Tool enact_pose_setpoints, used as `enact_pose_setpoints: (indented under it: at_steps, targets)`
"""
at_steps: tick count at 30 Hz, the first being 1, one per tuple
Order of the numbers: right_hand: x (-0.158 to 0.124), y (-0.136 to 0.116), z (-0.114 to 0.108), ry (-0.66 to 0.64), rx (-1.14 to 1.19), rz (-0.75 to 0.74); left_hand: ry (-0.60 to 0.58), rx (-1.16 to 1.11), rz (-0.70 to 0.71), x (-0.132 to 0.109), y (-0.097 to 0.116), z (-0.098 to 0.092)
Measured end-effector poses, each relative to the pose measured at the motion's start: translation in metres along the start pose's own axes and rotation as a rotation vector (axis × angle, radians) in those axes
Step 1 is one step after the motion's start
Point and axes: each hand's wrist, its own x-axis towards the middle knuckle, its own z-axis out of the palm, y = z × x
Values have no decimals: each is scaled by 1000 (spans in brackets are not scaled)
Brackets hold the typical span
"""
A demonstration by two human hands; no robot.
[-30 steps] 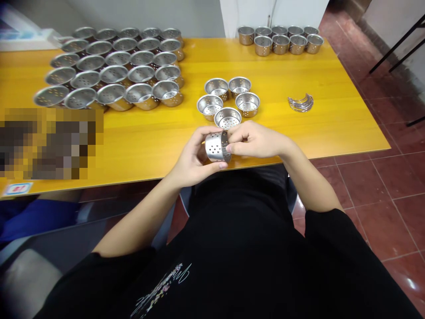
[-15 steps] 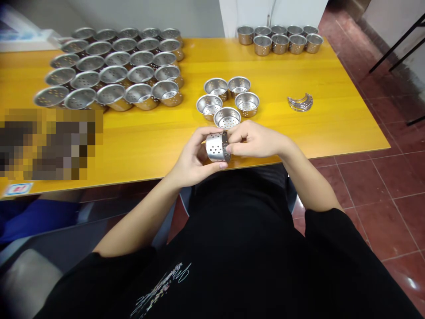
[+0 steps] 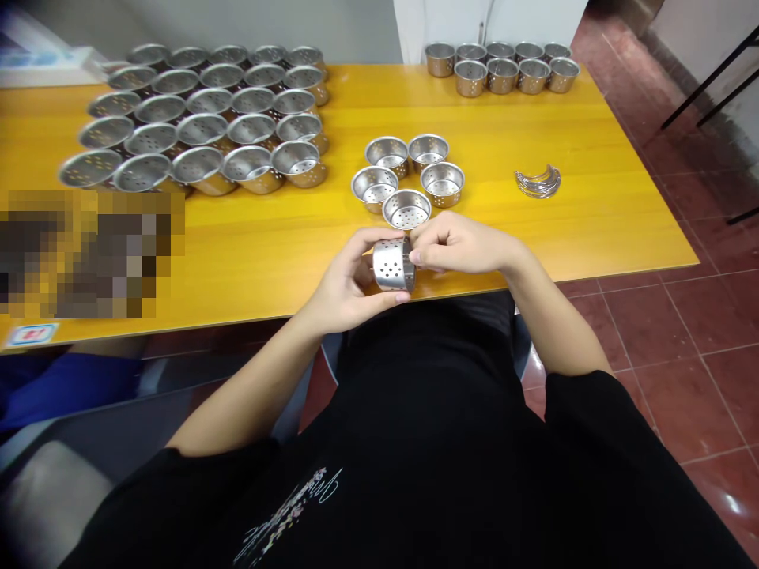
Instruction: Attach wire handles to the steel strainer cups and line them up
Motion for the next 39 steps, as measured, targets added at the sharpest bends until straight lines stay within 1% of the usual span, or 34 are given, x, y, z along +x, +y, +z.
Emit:
enact_pose_setpoints:
  at_steps: [8,17,21,28,33,39]
  targets:
    - [-1,2,-1,-14,-32,33,-28,-35,-63,1,1,0]
    - [0,2,3,9,-19,27,-28,-13,4,3,1,0]
    - [0,0,4,8,-10,29,-19,-7,-3,3,1,1]
    - [2,-2,8,-4,3,44,59,51,29,5,4,10]
    - [3,0,8,3,0,21,70,120,83,5,7,7]
    - [6,4,9,48,-14,-2,50,120,80,5,6,5]
